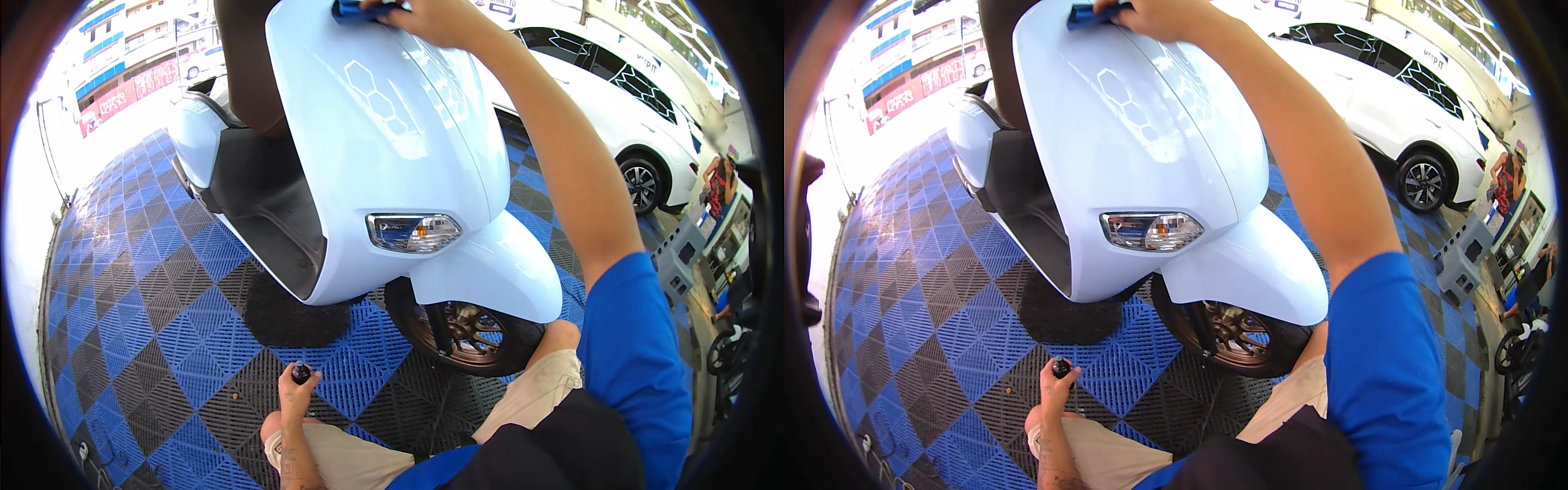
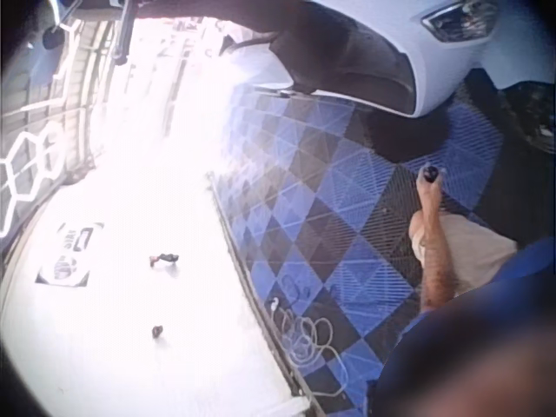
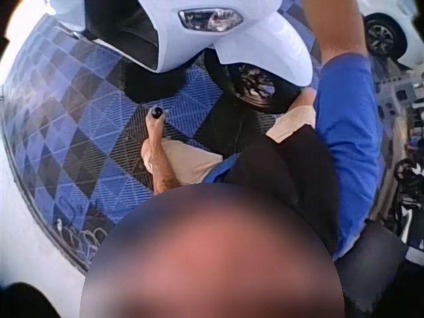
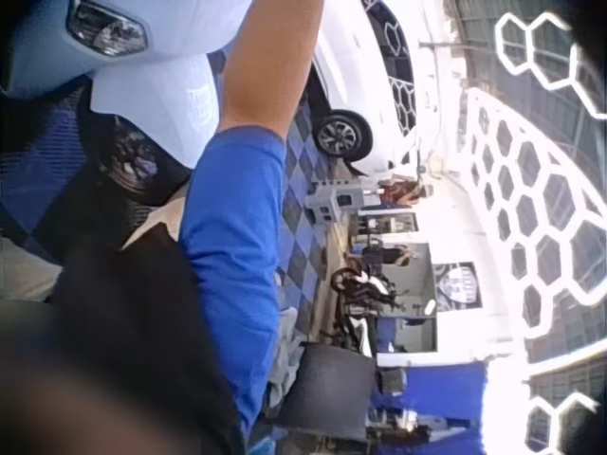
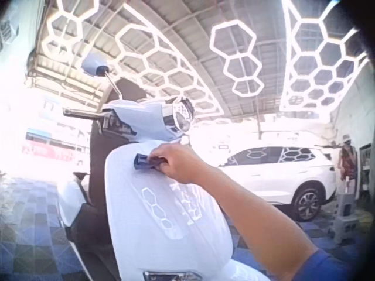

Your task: The person applies a liquid from a small bottle onto a blue microfiber cloth and wipes the front fairing and fender of a light blue scooter. The person repeatedly applies the liquid and wipes different sections of the scooter's front bodywork.

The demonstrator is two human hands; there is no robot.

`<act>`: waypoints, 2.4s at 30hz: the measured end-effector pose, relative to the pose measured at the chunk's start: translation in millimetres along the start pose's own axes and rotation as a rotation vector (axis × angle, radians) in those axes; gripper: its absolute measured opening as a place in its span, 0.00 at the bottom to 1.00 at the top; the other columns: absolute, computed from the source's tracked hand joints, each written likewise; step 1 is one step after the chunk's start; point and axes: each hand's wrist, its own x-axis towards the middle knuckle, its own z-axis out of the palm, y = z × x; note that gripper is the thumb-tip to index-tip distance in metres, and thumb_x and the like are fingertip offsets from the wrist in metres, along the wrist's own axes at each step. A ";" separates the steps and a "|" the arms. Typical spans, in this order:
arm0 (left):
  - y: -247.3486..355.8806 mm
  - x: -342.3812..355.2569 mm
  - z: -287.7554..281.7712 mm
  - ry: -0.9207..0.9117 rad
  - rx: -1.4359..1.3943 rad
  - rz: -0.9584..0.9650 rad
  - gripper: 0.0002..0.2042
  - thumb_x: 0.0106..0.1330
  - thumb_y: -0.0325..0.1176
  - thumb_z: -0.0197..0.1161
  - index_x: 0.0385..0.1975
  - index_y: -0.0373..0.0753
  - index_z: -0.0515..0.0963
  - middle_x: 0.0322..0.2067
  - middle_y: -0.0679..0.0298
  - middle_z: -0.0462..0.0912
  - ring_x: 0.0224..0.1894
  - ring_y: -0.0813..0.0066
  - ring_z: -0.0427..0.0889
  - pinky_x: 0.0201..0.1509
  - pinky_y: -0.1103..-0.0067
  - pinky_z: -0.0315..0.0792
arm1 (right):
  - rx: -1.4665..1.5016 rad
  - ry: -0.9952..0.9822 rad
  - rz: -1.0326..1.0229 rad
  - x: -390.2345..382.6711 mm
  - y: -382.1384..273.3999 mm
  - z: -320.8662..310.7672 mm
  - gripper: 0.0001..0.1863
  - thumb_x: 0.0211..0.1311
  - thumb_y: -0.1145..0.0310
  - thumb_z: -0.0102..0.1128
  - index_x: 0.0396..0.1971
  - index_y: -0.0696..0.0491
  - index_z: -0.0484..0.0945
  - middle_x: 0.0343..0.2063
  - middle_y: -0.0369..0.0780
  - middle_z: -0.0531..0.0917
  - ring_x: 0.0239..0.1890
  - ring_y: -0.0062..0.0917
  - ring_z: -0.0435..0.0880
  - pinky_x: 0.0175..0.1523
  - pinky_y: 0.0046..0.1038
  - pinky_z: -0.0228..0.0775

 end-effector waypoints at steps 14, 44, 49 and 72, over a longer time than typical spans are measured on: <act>-5.9 3.9 -2.1 -0.001 0.009 -0.017 0.10 0.56 0.27 0.73 0.30 0.35 0.76 0.21 0.71 0.74 0.22 0.82 0.71 0.27 0.80 0.66 | -0.044 0.030 0.109 -119.6 -20.5 0.8 0.21 0.54 0.82 0.60 0.48 0.48 0.80 0.53 0.39 0.84 0.56 0.39 0.81 0.65 0.37 0.71; -3.9 2.1 -5.2 0.035 -0.046 0.002 0.10 0.55 0.28 0.74 0.29 0.36 0.77 0.21 0.69 0.75 0.21 0.82 0.72 0.25 0.81 0.66 | -0.202 0.082 -0.004 24.0 48.9 5.6 0.14 0.58 0.75 0.59 0.44 0.52 0.82 0.44 0.45 0.86 0.49 0.43 0.84 0.58 0.39 0.74; -2.8 0.4 -5.9 0.019 -0.049 0.002 0.10 0.55 0.28 0.74 0.29 0.35 0.77 0.21 0.69 0.75 0.20 0.82 0.72 0.25 0.80 0.66 | -0.137 0.080 0.042 -113.6 -9.0 -1.0 0.16 0.55 0.81 0.57 0.44 0.49 0.80 0.48 0.40 0.84 0.53 0.40 0.81 0.59 0.40 0.74; 5.4 -1.3 -1.8 0.031 0.039 0.010 0.11 0.54 0.30 0.75 0.30 0.37 0.77 0.23 0.71 0.75 0.24 0.82 0.74 0.28 0.80 0.70 | -0.360 0.000 0.225 89.2 8.0 24.2 0.12 0.51 0.63 0.61 0.30 0.55 0.88 0.32 0.51 0.88 0.38 0.49 0.87 0.46 0.49 0.78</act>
